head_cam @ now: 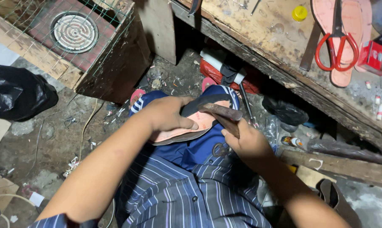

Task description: The person sits on the floor with a shoe upper stretched over a wooden last on their lap. They use pincers to pull and hold the upper material, then hammer the edges to set it, turning the shoe repeatedly to work around the toe and sides.

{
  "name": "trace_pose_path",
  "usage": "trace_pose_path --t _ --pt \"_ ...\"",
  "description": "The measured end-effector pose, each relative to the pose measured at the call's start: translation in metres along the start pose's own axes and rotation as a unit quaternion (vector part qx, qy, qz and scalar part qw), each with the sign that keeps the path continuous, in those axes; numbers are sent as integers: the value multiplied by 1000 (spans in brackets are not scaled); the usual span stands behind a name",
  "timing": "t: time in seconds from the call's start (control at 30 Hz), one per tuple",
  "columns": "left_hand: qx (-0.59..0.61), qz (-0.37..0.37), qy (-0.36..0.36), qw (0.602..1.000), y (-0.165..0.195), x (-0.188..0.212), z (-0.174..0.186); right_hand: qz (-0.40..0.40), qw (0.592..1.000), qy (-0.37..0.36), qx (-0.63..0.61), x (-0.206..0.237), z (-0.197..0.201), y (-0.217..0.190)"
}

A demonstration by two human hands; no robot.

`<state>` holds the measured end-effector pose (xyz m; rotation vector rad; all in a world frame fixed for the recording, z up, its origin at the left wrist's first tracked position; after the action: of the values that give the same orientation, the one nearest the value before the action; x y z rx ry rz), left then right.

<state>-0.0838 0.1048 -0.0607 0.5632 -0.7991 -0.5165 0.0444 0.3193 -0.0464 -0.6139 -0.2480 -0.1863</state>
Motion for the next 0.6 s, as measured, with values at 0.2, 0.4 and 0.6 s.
trace_pose_path --t 0.2,0.4,0.6 --pt "-207 -110 250 940 21 59 -27 -60 997 -44 -25 -7 -2 3" --pt "-329 -122 311 883 4 63 -44 -83 990 -65 -94 -2 11 -4" --pt "-262 -174 322 893 -8 62 -49 184 961 -27 205 4 -10 -32"
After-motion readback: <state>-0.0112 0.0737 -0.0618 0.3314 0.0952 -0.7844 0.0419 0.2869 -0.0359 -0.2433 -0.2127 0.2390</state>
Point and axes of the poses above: each hand's wrist, its own x-axis away from the middle knuckle, its own z-axis out of the back of the hand, y = z × x, the point moved 3 cm from there along -x, towards the middle knuckle, and after that the axes turned 1 degree about x, right-handed, at the moved point
